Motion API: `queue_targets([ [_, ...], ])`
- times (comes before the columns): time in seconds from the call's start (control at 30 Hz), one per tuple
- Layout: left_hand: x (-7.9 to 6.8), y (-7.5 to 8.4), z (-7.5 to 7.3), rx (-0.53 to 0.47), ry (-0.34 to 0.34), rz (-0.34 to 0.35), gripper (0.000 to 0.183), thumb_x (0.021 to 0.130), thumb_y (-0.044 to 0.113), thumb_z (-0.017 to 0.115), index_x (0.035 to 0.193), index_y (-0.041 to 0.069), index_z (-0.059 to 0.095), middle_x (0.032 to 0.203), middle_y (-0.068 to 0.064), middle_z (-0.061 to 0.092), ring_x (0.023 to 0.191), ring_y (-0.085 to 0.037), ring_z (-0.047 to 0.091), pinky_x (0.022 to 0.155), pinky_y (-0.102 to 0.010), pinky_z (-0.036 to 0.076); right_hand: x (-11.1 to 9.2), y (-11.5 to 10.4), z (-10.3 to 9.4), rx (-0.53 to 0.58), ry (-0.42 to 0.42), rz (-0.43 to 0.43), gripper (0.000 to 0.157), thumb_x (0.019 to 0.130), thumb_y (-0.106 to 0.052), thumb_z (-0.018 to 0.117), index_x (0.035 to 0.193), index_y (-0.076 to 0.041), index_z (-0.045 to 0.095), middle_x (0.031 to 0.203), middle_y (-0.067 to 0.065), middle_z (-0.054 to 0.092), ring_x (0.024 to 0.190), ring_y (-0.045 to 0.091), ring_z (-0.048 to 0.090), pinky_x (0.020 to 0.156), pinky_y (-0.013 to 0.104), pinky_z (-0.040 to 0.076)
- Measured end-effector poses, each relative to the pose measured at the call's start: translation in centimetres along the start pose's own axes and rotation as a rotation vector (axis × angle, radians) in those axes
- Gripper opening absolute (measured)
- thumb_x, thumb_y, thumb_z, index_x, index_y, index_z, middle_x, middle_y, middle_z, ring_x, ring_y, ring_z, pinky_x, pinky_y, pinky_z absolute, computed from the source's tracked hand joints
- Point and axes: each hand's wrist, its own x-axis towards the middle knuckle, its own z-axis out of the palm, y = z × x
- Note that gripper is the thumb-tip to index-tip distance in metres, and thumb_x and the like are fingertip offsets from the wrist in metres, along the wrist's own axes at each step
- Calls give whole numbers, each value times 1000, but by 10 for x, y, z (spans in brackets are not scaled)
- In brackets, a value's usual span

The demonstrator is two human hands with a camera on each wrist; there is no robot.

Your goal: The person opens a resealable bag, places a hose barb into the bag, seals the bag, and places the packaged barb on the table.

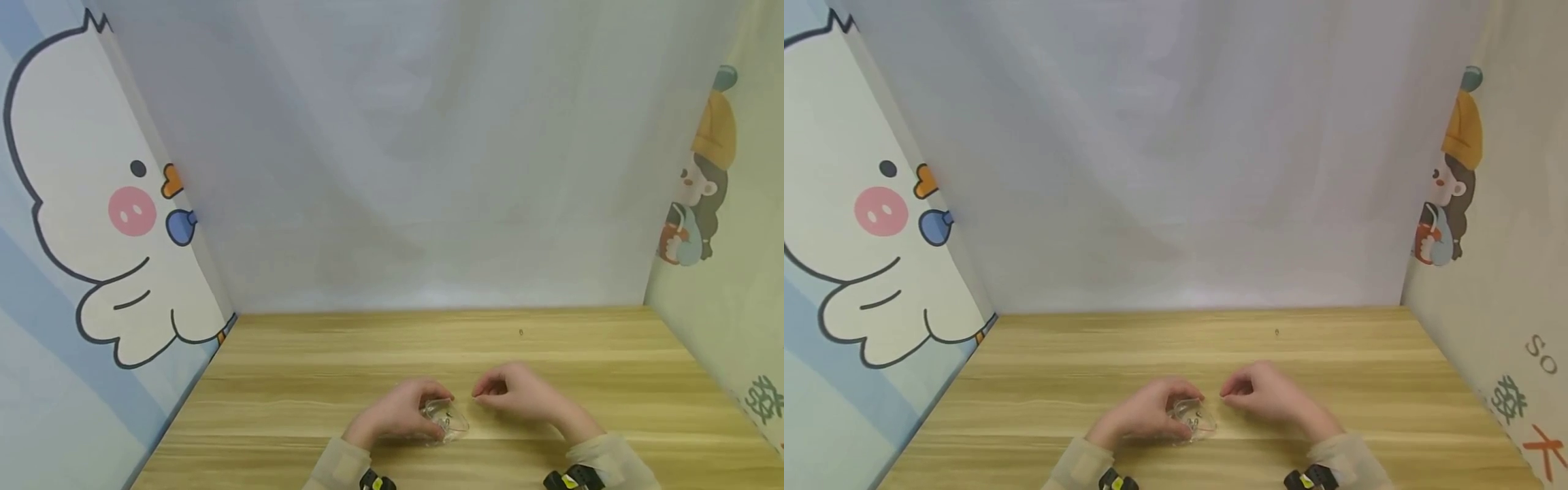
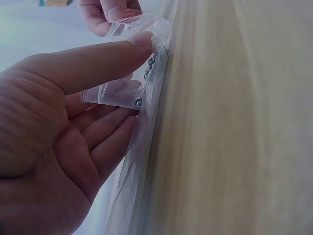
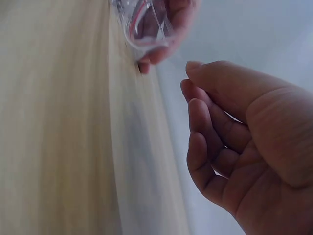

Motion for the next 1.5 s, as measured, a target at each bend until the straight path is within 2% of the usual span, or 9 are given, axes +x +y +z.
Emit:
queue_targets([
  [0.27,1,-2,-1,12,11,-5,59,77,9,96,131,11,73,127,11,69,116,-4,61,107,-28,47,4,-14,13,7,-8,-94,3,96,-15,82,99,-13,81,91,-13,75,81,4,67,75,27,59],
  [0.7,-1,-4,-1,-25,17,-15,59,76,8,96,131,12,73,127,11,69,116,-5,61,106,-29,47,8,-22,32,15,10,-113,8,93,-5,81,100,-8,82,95,-10,78,85,4,69,78,26,61],
  [0.87,0,-4,-2,-2,11,-4,59,77,11,96,131,13,73,125,12,69,113,-4,61,104,-29,48,8,-22,34,15,21,-120,8,92,-3,81,99,-7,82,95,-10,78,82,3,69,74,26,61],
  [1.17,0,-1,-2,-2,10,-14,58,77,11,96,130,15,74,124,13,69,112,-5,61,103,-30,48,6,-26,33,22,26,-126,7,96,-9,80,102,-7,82,94,-7,78,79,2,66,71,25,59],
  [1.3,0,-1,-3,2,7,-13,58,77,11,96,130,16,74,123,14,69,112,-4,61,104,-30,48,6,-27,32,16,25,-132,8,96,-10,80,103,-6,82,94,-6,78,80,2,67,72,25,60],
  [1.5,0,-2,-1,-8,5,-7,57,77,10,96,130,15,74,123,13,70,112,-4,62,103,-29,48,4,-29,29,33,26,-130,9,96,-9,79,104,-5,82,98,2,80,85,4,69,75,26,61],
])
